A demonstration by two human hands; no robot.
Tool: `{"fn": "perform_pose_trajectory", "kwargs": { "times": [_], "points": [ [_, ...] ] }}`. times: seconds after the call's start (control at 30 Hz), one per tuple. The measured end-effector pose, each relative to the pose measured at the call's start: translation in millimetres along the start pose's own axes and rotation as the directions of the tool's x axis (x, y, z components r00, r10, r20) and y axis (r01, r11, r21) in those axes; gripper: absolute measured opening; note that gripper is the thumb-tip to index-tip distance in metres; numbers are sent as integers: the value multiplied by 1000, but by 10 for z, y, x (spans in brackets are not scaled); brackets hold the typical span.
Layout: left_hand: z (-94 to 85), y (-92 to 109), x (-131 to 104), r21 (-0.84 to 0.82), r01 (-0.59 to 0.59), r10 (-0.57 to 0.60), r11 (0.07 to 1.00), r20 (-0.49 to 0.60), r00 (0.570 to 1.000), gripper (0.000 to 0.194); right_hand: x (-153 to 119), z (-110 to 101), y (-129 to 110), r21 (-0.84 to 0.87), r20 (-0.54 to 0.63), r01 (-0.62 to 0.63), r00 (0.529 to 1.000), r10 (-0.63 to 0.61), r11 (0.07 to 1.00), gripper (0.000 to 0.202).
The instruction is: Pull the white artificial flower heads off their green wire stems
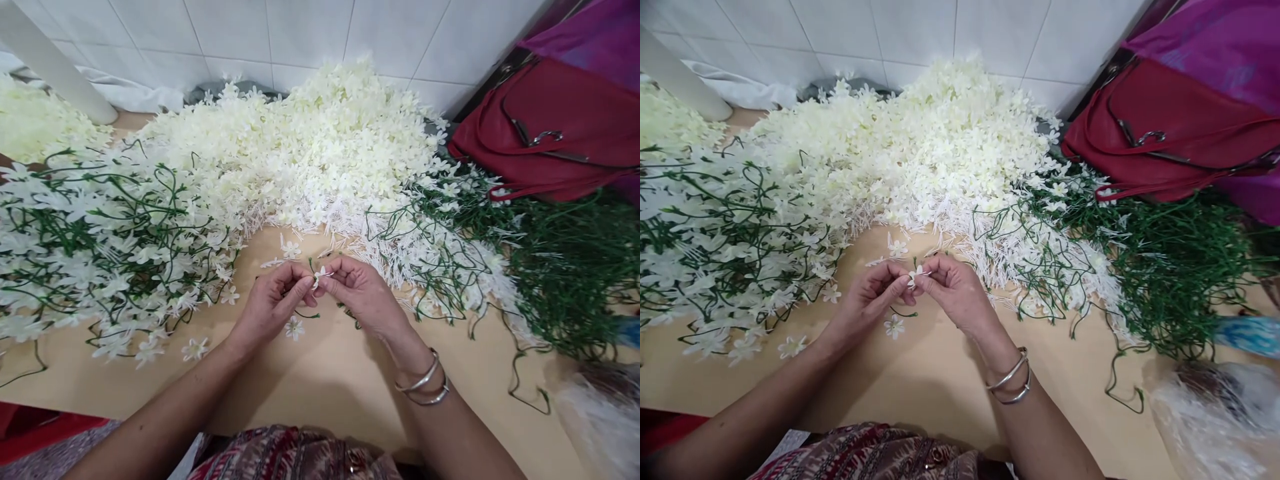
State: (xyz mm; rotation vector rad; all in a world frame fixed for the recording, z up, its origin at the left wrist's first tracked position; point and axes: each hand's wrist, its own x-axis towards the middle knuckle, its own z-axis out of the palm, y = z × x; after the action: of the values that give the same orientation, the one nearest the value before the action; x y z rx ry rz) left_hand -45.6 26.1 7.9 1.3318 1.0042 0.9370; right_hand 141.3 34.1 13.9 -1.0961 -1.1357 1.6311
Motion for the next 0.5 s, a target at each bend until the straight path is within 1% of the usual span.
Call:
{"fn": "perform_pose_trajectory", "kwargs": {
  "times": [0.1,0.23,0.33,0.4,0.43,0.5],
  "points": [
    [-27,-19,-5,51,-16,16,999,16,1000,29,-2,-10,-14,-29,24,-10,1000,11,1000,31],
    [-25,-71,-5,159,-50,48,986,17,999,26,-2,-12,11,-64,8,-16,1000,17,998,26],
    [4,-61,6,122,-47,47,991,10,999,27,0,-8,17,-47,9,-1,1000,1,999,29],
    [11,25,6,109,-62,63,992,-13,998,27,0,-18,-13,-21,-6,33,999,-33,999,31],
    [6,98,2,130,-82,87,988,-31,996,25,-2,-31,-37,-11,-30,60,998,-61,998,31],
    [-22,295,-12,206,-152,175,967,-99,980,21,-6,-67,-92,-15,-114,136,984,-137,991,31]
  ]
}}
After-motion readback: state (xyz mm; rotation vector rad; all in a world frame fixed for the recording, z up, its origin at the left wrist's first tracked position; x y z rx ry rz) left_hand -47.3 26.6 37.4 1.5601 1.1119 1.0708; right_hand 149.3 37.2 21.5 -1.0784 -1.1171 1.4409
